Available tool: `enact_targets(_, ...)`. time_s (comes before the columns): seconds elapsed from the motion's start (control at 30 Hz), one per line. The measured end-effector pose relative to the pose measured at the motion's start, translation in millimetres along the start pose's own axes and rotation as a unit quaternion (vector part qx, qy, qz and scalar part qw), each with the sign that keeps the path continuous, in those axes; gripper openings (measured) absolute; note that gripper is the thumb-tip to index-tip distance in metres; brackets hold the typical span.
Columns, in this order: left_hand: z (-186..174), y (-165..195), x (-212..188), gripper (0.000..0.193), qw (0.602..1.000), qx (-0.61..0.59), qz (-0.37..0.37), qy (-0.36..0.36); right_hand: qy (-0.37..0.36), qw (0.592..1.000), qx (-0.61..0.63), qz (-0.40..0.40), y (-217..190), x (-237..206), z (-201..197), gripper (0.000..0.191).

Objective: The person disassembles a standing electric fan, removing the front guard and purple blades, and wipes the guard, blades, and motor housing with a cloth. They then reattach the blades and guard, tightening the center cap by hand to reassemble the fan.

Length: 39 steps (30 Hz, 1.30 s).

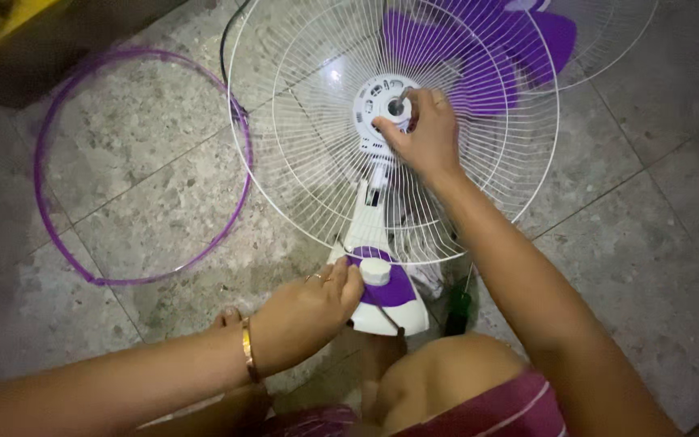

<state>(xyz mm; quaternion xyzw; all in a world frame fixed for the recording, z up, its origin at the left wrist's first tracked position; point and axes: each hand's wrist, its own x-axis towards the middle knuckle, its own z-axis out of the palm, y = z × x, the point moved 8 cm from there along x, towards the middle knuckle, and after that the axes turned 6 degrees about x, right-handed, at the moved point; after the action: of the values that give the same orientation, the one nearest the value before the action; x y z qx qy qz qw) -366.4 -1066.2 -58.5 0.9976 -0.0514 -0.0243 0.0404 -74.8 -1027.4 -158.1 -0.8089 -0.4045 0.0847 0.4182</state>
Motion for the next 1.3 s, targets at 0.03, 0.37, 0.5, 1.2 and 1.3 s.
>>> enact_targets(0.03,-1,1,1,0.046,1.0,0.008,0.005,-0.004,0.0,1.0,0.004,0.005,0,2,-5,0.069)
enact_targets(0.37,1,15,0,0.044,0.996,0.058,0.01,0.074,0.012,0.999,0.021,0.034,-9,-1,-7,0.068)
enact_targets(0.5,3,11,1,0.046,0.998,0.048,0.015,0.03,0.045,0.993,-0.086,0.061,-18,1,-8,0.071)
enact_targets(1.2,-8,-135,127,0.085,0.976,-0.118,-0.074,-0.166,-0.118,0.993,0.006,0.021,-19,1,-8,0.094)
enact_targets(1.3,19,-150,167,0.122,0.989,0.014,-0.098,-0.11,-0.15,0.987,-0.002,-0.064,-27,-6,-16,0.083)
